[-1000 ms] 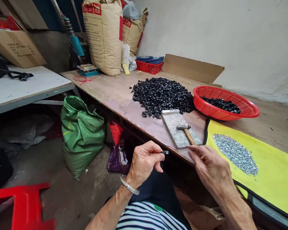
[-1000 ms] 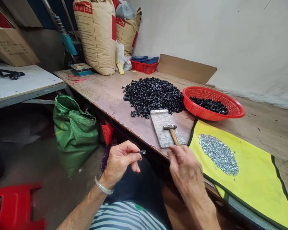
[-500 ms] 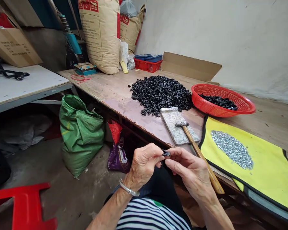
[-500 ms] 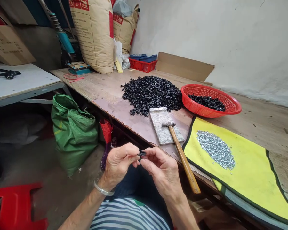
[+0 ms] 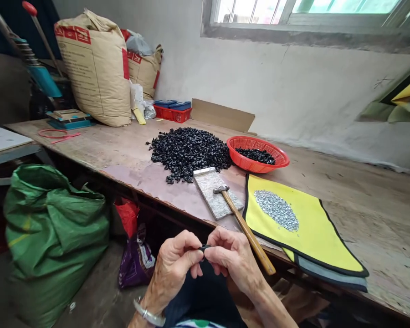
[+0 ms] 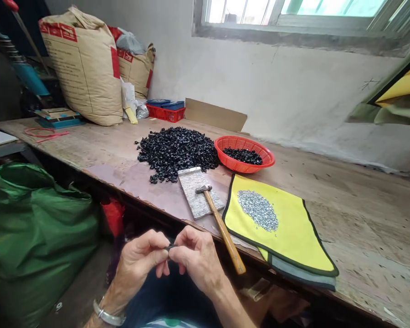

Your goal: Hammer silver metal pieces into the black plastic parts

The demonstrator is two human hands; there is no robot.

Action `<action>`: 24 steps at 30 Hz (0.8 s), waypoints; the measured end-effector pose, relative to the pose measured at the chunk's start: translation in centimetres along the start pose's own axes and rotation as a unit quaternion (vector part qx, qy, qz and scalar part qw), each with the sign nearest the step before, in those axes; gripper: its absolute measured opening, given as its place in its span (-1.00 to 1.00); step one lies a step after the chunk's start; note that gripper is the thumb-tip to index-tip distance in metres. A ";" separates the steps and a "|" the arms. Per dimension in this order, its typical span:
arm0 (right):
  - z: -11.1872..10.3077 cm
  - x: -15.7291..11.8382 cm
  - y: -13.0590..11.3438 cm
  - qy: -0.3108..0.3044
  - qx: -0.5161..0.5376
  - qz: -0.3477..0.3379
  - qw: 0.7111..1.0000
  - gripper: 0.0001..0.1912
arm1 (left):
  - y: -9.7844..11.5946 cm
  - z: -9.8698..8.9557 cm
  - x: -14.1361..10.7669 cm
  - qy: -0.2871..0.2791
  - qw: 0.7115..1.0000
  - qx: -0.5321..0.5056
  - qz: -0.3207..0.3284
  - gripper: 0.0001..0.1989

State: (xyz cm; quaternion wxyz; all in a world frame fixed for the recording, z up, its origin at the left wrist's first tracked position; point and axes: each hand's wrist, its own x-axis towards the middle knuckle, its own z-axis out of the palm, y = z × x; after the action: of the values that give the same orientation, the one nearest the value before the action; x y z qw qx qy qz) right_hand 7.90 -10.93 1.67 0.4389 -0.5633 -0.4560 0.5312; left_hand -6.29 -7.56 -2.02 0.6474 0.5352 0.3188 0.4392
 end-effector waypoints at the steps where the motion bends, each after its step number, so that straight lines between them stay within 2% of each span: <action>1: -0.2 0.0 0.0 0.001 -0.007 0.014 1.000 -0.92 | -0.3 0.2 0.2 0.002 1.000 -0.017 -0.011 -0.94; 3: -1.2 0.3 -0.3 -0.013 -0.024 0.049 0.998 -0.94 | -1.2 0.4 0.6 0.015 0.998 -0.053 -0.031 -0.85; 6: -3.9 1.2 -1.4 -0.052 -0.085 0.083 0.992 -0.94 | -3.2 0.3 1.4 0.027 0.995 -0.059 -0.073 -0.76; 9: -7.4 2.5 -3.0 -0.069 -0.136 0.080 0.985 -0.94 | -6.0 0.0 1.9 0.012 0.990 0.006 -0.139 -0.86; 13: -10.6 4.0 -5.3 -0.034 -0.172 0.056 0.983 -0.91 | -9.8 -0.4 1.6 -0.021 0.971 0.124 -0.204 -0.90; 16: -12.4 5.4 -7.6 0.036 -0.196 0.028 0.980 -0.86 | -11.5 -0.6 1.3 -0.043 0.955 0.197 -0.217 -0.90; 18: -13.8 6.6 -9.7 0.118 -0.197 -0.004 0.973 -0.88 | -11.9 -0.7 1.3 -0.047 0.953 0.209 -0.215 -0.90; 21: -16.3 8.3 -13.0 0.247 -0.173 -0.071 0.951 -0.84 | -12.3 -0.9 1.5 -0.029 0.953 0.200 -0.226 -0.92; 24: -17.5 8.8 -14.6 0.315 -0.153 -0.124 0.928 -0.79 | -12.9 -1.3 1.7 -0.029 0.955 0.205 -0.211 -0.92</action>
State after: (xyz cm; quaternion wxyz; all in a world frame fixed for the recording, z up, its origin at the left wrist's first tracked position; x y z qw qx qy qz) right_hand 24.90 0.37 15.08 0.5306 -0.7010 -0.4363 0.1916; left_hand -3.77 -6.06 -14.78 0.6109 0.5890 0.4889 0.2021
